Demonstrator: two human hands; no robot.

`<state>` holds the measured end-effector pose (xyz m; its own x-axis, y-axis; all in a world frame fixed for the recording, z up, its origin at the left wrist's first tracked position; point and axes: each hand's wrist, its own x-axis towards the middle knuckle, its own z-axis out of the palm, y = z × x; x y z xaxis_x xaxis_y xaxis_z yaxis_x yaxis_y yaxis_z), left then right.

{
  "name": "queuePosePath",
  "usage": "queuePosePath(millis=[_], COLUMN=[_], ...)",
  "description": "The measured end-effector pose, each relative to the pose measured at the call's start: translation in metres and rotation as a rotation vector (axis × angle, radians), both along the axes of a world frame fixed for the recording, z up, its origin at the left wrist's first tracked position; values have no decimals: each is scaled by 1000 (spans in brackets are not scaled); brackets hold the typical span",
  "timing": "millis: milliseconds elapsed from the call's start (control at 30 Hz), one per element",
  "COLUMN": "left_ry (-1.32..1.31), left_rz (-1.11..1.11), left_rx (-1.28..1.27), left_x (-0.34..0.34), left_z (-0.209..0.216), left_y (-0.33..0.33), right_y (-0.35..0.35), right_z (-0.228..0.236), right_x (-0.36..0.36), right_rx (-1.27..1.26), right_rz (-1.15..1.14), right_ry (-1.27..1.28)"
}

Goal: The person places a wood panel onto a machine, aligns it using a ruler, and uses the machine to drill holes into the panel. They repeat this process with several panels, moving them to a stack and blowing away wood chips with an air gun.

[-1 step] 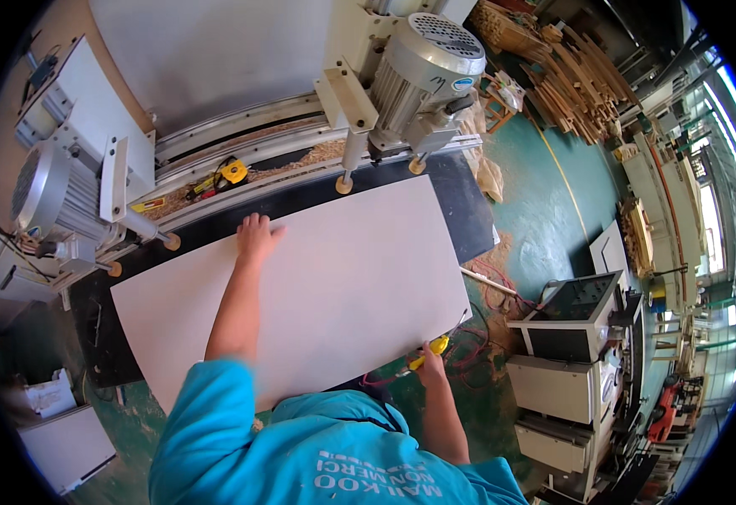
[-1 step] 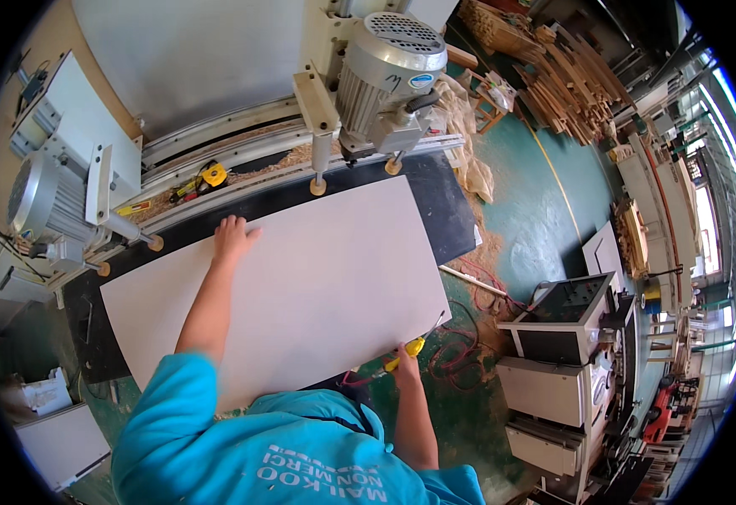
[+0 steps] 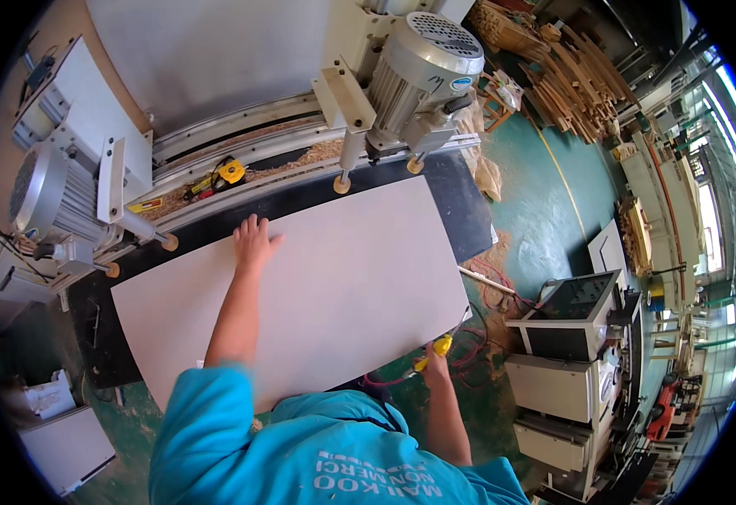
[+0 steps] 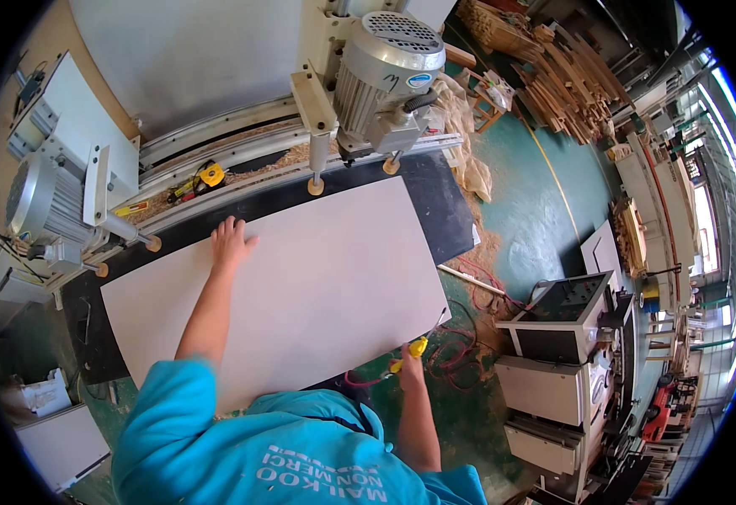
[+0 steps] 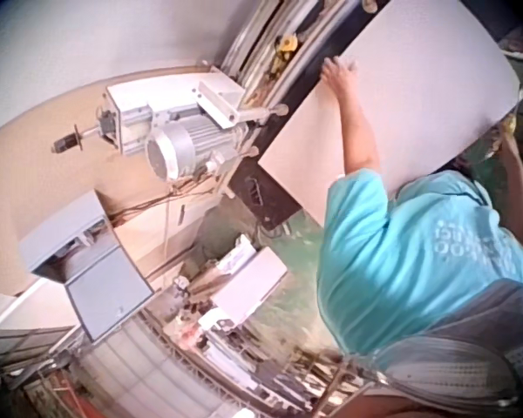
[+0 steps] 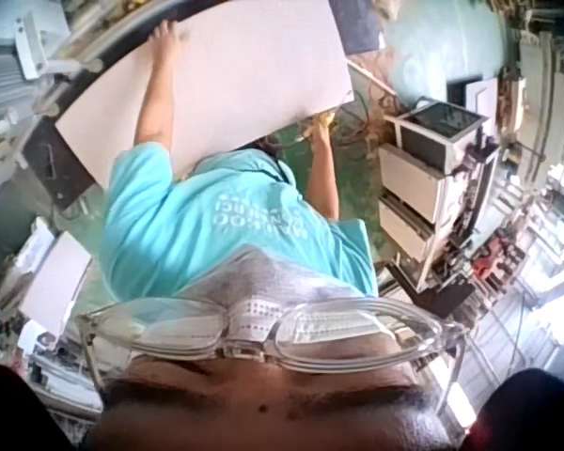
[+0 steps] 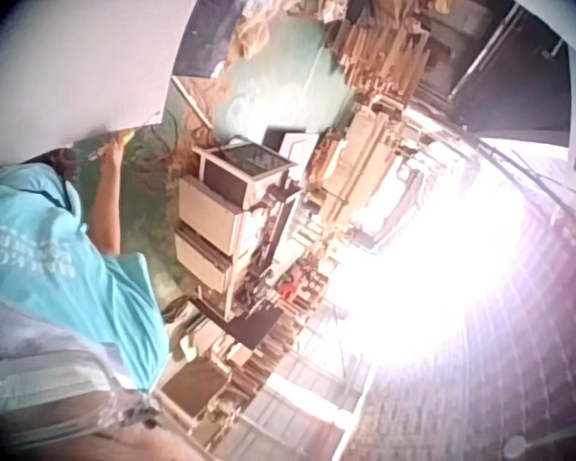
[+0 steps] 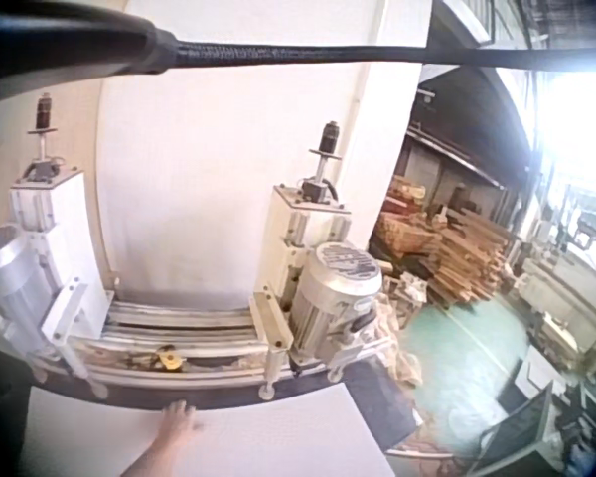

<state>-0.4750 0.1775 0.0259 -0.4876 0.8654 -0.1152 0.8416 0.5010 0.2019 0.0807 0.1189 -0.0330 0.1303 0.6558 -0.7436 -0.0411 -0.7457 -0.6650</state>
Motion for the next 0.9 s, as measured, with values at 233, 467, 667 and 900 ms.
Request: queuePosePath(millis=[233,467,667,900], left_ry=[28,-43,174,-455], left_rz=[59,177,800,1007], left_rx=[289,322,154,347], left_x=[78,127,191,268], left_z=[-56,-42,-35,-1], left_y=[-91,-206,-364,-466], right_y=[17,149,58,-33], right_z=[112,108,88,103], right_x=[37,100,-34,-214], right_rx=[24,207,-43,464], right_rz=[1248,827,1963,1604], right_ry=[-597,-317,-42,40])
